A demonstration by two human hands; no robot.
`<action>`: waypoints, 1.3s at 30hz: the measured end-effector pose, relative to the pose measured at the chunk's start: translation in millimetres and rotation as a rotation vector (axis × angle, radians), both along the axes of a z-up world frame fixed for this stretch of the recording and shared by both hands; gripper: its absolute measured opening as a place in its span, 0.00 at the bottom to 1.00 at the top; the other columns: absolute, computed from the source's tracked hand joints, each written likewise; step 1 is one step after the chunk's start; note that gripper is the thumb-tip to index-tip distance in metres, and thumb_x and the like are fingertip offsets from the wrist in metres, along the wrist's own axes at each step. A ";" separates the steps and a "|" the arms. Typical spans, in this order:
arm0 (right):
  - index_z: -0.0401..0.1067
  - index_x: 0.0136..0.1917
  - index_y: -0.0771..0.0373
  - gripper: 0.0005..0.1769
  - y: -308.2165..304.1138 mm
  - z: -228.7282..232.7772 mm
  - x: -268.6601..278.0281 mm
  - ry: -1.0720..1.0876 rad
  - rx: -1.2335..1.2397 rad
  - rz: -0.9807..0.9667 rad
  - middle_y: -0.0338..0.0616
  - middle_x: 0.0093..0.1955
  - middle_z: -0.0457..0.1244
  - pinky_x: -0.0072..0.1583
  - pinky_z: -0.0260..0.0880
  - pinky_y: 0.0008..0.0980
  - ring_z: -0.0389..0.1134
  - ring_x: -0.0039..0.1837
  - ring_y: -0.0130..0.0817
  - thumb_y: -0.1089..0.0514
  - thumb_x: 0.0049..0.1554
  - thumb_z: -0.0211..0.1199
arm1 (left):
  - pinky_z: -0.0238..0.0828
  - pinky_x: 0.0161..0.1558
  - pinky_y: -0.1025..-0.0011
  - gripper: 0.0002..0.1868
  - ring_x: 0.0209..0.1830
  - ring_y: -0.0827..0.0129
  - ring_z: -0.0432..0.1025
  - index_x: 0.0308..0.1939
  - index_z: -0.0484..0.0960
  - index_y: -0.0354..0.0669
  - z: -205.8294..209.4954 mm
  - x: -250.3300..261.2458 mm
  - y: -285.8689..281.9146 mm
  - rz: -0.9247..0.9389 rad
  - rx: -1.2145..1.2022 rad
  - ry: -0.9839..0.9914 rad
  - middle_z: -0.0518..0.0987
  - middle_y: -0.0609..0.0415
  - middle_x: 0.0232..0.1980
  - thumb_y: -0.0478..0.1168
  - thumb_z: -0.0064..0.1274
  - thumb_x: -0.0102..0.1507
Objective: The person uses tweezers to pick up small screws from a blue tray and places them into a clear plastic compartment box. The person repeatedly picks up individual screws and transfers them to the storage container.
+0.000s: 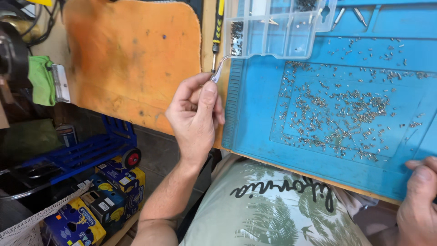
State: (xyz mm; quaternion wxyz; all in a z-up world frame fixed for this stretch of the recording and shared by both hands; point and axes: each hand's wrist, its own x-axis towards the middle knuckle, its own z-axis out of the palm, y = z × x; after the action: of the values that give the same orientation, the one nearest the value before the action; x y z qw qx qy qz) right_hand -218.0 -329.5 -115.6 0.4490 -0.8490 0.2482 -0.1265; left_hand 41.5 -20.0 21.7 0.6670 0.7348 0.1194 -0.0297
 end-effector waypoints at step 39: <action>0.71 0.73 0.88 0.04 18.0 38.7 25.6 -0.231 0.061 -0.072 0.79 0.69 0.66 0.77 0.74 0.57 0.77 0.65 0.69 0.81 0.92 0.64 | 0.75 0.38 0.70 0.07 0.32 0.66 0.79 0.49 0.87 0.36 -5.8 -33.5 9.1 -0.853 0.334 -0.320 0.90 0.50 0.44 0.38 0.60 0.74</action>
State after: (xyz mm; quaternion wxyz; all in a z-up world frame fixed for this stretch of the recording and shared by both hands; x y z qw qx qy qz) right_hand -192.4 -311.5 -76.9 0.4953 -0.8053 0.2288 -0.2320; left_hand 8.0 -11.0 15.9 0.4783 0.8106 -0.2937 -0.1674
